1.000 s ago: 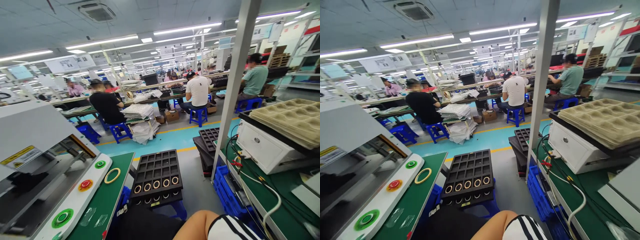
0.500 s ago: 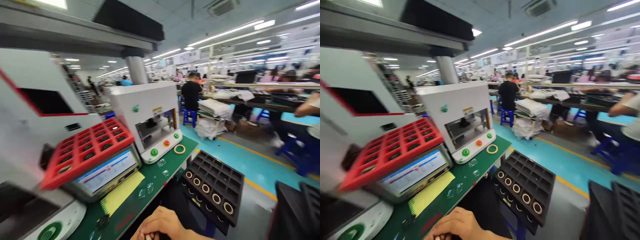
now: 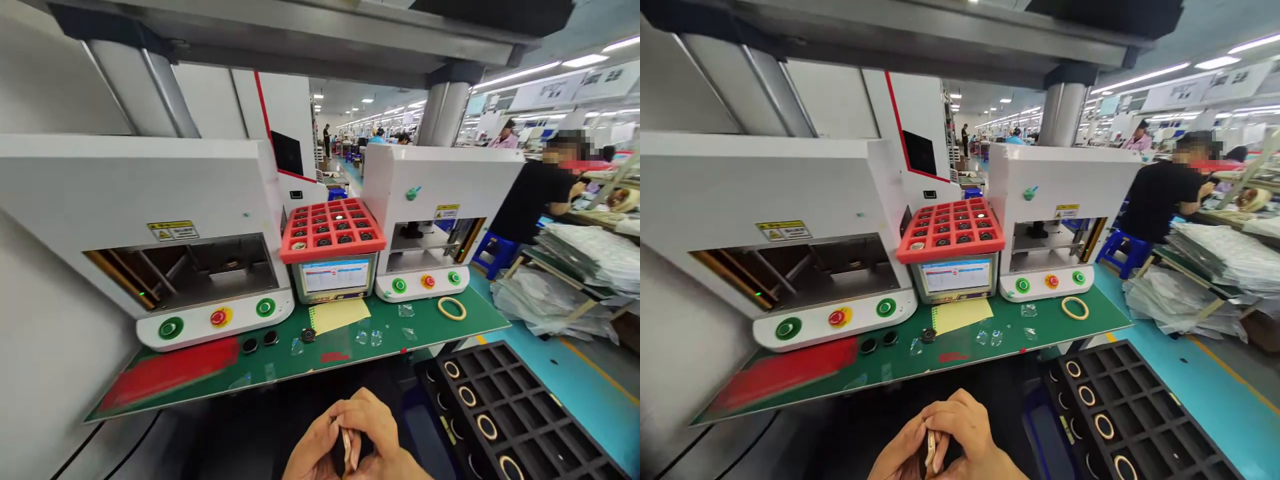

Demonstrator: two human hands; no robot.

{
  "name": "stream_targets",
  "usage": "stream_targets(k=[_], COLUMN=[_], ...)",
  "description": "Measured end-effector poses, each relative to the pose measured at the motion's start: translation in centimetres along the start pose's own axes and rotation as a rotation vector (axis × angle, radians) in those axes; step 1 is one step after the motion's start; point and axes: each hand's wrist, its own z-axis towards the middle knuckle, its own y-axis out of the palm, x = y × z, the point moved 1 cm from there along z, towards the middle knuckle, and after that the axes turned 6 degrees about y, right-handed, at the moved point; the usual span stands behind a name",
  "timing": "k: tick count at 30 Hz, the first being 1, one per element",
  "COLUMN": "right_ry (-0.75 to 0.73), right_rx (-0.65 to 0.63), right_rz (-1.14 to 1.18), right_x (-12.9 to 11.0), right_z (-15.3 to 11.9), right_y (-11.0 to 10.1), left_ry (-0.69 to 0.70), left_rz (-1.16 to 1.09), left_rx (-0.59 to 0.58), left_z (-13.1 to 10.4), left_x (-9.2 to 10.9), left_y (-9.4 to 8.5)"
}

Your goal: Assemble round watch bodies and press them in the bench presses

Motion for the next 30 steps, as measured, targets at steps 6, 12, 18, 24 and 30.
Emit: stream_targets(k=[6,12,18,24,30], right_ry=[0.046,0.018,-0.057,-0.016,-0.005], right_rx=[-0.09,-0.155,-0.191,-0.18,-0.142], right_rz=[0.043,0.114,0.139,0.199,0.227], right_x=[-1.6,-1.7,-0.9,-0.2,0.1], right_z=[2.0,4.6,4.8,4.5,4.2], right_y=[4.1,6.0,7.4,7.9,7.2], left_ry=[0.024,0.076,0.021,0.03,-0.001], left_rz=[-0.184,-0.294,-0.323,-0.261,-0.238], left_rx=[-0.042,-0.03,0.064,0.143,0.104], left_z=[-1.9,-2.5,-3.3,-3.0,-2.2], left_x=[3.1,4.6,4.8,4.8,4.9], left_y=[-2.1,-3.6,-5.2,-5.1,-3.8])
